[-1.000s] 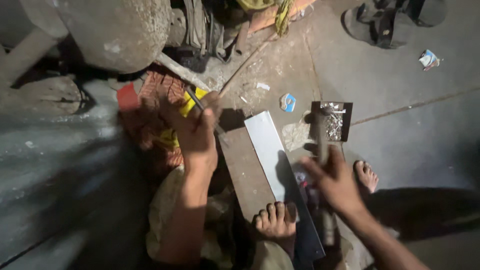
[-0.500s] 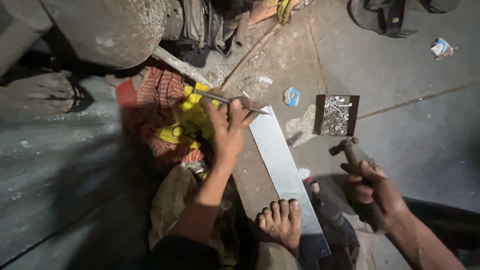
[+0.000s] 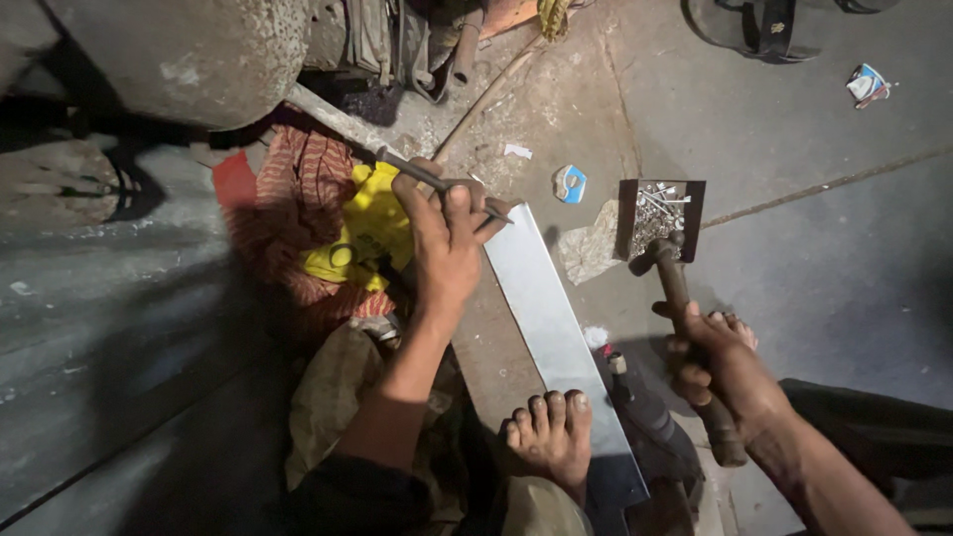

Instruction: The person aligns metal pieces and uses a hammer and a punch to join sections of metal trays on the floor.

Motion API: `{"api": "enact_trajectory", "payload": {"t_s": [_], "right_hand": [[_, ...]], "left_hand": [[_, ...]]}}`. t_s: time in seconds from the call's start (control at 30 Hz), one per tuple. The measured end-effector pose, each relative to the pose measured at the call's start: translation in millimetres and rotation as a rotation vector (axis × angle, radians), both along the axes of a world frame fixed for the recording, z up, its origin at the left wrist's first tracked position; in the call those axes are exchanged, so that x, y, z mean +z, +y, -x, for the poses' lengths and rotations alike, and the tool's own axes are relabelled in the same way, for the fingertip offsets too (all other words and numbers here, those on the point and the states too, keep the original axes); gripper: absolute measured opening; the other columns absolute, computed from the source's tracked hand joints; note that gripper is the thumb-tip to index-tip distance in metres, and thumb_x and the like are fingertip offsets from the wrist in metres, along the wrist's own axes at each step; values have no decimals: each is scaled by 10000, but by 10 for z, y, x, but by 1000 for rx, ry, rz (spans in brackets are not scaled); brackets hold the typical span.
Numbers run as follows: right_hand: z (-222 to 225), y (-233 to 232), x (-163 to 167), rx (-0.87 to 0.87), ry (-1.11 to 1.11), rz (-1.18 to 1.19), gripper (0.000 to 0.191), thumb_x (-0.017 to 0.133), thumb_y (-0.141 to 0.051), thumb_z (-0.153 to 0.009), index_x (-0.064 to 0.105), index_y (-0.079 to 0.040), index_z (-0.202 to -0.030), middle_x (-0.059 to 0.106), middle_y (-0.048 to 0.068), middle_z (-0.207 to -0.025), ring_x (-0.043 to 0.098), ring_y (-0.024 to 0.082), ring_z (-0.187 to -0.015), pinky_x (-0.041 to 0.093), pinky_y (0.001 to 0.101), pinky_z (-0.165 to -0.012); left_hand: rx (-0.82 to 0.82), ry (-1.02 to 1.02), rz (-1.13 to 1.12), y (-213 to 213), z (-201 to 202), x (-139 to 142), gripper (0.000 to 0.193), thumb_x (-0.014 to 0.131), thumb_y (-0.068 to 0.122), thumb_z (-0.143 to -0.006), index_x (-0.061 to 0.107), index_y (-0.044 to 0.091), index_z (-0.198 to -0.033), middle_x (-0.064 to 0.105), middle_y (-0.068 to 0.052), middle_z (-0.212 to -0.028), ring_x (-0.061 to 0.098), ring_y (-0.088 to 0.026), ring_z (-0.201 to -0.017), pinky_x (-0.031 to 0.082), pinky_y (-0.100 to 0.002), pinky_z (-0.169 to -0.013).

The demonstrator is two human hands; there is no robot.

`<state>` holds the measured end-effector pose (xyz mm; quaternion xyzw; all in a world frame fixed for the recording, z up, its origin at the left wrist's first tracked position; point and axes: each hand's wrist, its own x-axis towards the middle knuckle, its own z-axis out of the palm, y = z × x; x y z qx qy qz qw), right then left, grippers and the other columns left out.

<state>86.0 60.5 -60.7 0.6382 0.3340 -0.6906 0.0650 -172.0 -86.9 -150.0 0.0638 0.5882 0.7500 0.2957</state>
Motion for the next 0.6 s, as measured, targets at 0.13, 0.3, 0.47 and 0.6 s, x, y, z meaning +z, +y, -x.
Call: {"api": "enact_trajectory", "payload": {"t_s": [0.13, 0.3, 0.47, 0.6], "right_hand": [[-36, -28, -33, 20, 33, 25, 494, 494, -386, -1014, 561, -42, -1363, 437, -14, -722, 329, 55, -434, 272, 224, -322], [-15, -37, -18, 17, 13, 37, 490, 494, -396, -1010, 552, -72, -1373, 434, -17, -731, 332, 49, -439, 271, 218, -322], [-30, -26, 12, 62, -25, 33, 519, 497, -439, -1036, 464, -26, -1348, 435, 4, -745, 327, 69, -430, 277, 245, -326], [-137, -52, -121, 117, -2, 34, 512, 485, -446, -1001, 574, -102, -1370, 444, 15, -718, 332, 77, -404, 280, 256, -315]], "left_hand": [[-8, -5, -1, -4, 14, 11, 721, 547, 428, -1048, 100, 131, -1528, 536, -144, -1119, 629, -223, -979, 666, -505, -870], [-5, -15, 0, -3, 25, 37, 711, 550, 430, -1032, 108, 142, -1508, 547, -131, -1114, 645, -220, -985, 673, -491, -862], [-3, -35, -42, -5, 24, 33, 646, 561, 421, -1048, 170, 129, -1471, 534, -120, -1058, 624, -206, -941, 683, -495, -852], [-4, -32, -42, -23, 28, -21, 636, 568, 417, -1059, 179, 119, -1466, 541, -142, -1071, 620, -202, -931, 677, -486, -841]]}}
